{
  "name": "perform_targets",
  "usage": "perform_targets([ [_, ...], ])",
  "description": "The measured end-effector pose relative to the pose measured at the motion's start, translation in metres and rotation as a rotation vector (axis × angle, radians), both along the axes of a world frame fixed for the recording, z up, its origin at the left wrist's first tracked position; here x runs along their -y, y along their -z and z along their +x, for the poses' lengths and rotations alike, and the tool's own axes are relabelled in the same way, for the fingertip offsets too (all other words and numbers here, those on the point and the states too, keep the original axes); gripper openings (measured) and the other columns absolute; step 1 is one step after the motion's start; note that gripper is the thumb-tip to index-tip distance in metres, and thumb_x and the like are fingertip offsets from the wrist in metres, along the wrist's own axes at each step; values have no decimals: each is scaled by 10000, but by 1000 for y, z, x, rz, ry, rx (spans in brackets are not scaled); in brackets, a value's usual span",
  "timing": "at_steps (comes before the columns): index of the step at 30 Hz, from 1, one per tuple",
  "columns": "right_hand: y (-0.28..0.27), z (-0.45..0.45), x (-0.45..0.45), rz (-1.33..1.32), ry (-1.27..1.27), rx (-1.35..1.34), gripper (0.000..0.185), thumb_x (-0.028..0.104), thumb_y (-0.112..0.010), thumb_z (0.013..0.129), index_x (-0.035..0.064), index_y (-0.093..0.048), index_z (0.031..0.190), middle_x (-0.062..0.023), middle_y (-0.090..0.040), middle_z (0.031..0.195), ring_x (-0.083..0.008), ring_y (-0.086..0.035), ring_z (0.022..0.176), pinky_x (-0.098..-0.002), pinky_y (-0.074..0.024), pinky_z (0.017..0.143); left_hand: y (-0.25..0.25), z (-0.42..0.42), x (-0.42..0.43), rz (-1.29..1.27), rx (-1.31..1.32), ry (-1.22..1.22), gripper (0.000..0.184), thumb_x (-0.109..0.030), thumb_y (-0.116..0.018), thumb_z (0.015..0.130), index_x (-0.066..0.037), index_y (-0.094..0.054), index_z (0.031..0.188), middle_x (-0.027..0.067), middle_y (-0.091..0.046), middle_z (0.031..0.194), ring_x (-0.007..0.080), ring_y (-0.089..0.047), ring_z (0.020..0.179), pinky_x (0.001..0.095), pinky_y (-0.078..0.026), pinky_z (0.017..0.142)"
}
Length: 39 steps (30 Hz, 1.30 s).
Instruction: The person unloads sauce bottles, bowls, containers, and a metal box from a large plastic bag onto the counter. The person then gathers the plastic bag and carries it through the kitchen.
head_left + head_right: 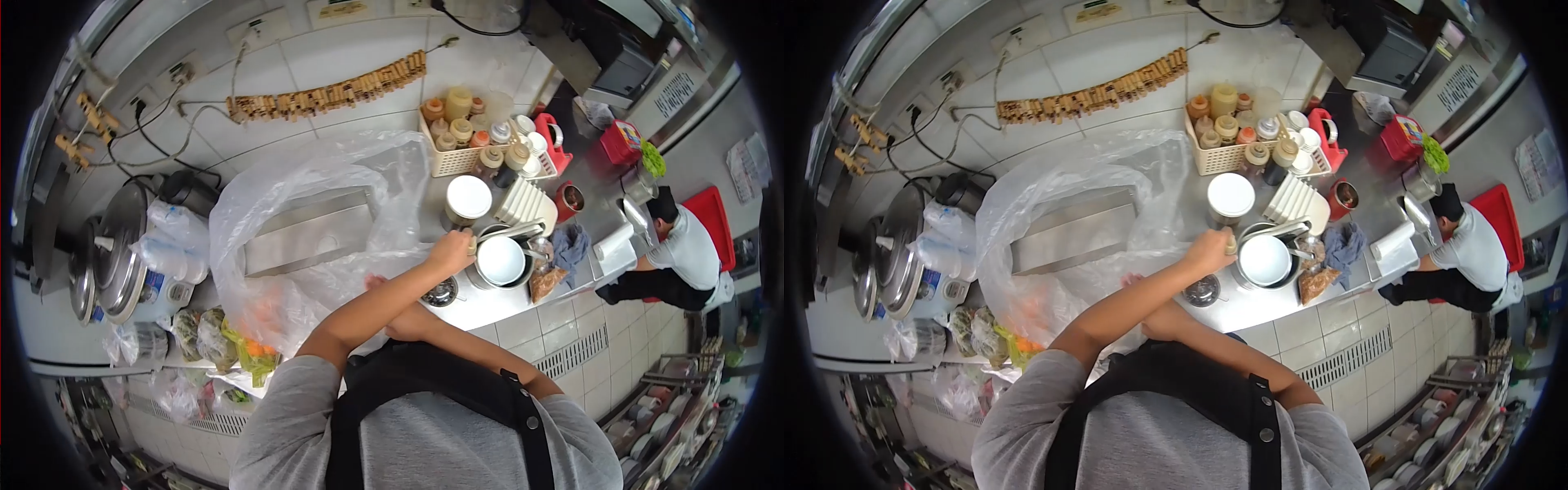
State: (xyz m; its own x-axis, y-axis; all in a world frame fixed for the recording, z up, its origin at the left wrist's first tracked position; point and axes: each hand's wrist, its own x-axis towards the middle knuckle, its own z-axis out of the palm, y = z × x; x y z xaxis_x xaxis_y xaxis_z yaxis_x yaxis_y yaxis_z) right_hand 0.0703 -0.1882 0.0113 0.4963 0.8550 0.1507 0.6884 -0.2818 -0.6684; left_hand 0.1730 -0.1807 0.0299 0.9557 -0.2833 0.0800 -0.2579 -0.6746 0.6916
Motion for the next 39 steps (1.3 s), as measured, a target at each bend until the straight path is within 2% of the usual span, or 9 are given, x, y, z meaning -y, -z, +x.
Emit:
perform_targets([
  [7,-48,3,15,-355,-81,-12,725,172,-583,735,-67,-242,1328,-261,-207,1400,-397,-219,1296,-414,-201,1072,27,17,-10,-67,-26,20,390,-206,-742,658,17,-503,870,241,-599,756,409,-586,762,443,-478,683],
  [10,-111,7,22,-665,-207,-177,491,299,-572,795,-36,-491,1144,-222,-527,1118,-347,-508,1051,-397,-400,904,34,15,-24,-58,-120,74,413,-204,-735,676,35,-514,930,257,-595,866,395,-580,846,432,-473,726],
  [12,-156,28,28,-674,-266,-226,434,326,-558,815,-21,-555,1074,-198,-608,988,-319,-586,940,-388,-453,829,19,6,-40,-204,377,79,458,-182,-723,691,44,-515,1030,231,-570,1002,364,-562,935,400,-469,764],
  [14,-184,46,36,-340,-15,-253,344,326,-534,827,17,-636,939,-171,-628,775,-336,-613,738,-422,-475,695,-17,-4,-73,-455,203,53,481,-117,-691,706,3,-497,1130,167,-525,1103,331,-520,1014,367,-444,836],
  [19,-134,105,-21,268,61,-1321,621,464,-487,868,68,-367,1330,-164,-442,1303,-248,-468,1158,-321,-392,919,-19,-46,-202,264,169,-421,586,-20,-688,630,-70,-452,1165,129,-480,1131,331,-489,1002,384,-459,788],
  [23,-27,152,-56,-133,485,-834,795,570,-500,813,63,-262,1376,-191,-344,1365,-296,-415,1201,-360,-373,946,33,-55,-227,349,-72,-402,625,-42,-720,603,-65,-422,1153,119,-439,1169,345,-474,1005,412,-454,788],
  [28,43,176,-60,-343,578,-70,776,590,-600,721,-2,-480,1208,-217,-500,1216,-330,-478,1130,-397,-372,936,40,-72,-228,192,320,-780,519,-266,-769,617,-67,-516,1024,116,-511,1045,312,-529,902,404,-447,763],
  [34,69,231,-56,666,1212,-542,314,270,-593,820,-19,-632,936,-156,-647,892,-247,-605,853,-351,-449,772,51,-57,-261,374,461,-478,376,-476,-658,694,-101,-639,694,22,-559,590,244,-572,591,361,-470,629],
  [39,32,262,-48,716,1207,-412,348,184,-606,777,-36,-557,1042,-150,-601,985,-246,-564,899,-347,-422,829,-33,-28,-294,201,822,-539,413,-495,-673,693,-84,-642,704,74,-587,615,211,-570,563,304,-448,533],
])
